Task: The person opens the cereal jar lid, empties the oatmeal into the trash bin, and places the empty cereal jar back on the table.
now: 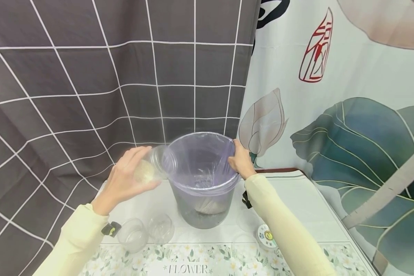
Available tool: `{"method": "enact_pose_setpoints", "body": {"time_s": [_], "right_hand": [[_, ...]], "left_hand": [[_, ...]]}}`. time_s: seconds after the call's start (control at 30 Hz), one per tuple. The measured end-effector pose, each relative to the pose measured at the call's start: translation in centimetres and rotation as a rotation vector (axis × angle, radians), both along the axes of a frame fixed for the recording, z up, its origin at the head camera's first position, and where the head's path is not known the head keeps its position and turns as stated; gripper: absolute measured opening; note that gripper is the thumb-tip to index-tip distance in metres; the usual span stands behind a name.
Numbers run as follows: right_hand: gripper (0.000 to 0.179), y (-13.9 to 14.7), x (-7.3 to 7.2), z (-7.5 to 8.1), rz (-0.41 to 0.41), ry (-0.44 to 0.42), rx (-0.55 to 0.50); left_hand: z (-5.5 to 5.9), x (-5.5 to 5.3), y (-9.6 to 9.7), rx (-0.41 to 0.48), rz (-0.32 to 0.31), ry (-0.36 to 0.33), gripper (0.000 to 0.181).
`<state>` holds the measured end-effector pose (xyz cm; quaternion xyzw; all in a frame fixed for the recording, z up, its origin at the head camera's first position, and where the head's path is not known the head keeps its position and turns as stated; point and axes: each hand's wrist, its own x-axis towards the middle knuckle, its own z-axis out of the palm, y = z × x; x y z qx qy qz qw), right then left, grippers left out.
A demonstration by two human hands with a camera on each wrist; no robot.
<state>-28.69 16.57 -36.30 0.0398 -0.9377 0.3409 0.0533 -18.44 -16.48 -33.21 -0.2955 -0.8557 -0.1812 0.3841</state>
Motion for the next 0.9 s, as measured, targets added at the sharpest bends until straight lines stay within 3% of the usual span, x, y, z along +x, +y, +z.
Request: {"method": "enact_pose_setpoints", "body": {"time_s": [0.27,0.7,0.9], "right_hand": [[0.071,0.0,0.0,0.1,0.001,0.001,-0.01],[0.072,-0.1,0.1,0.0,0.002,0.005,-0.001],[0.071,-0.1,0.1,0.1,-0.001,0.006,0.005]], "left_hand": [[1.1,-0.4,0.2,-0.002,-0.014,0.019,0.085],[1.8,-0.9,0.4,-0.134,-0.004,0.091,0.089],[2.1,-1.1,0.5,-0.159,0.012,0.076,0.09]]}}
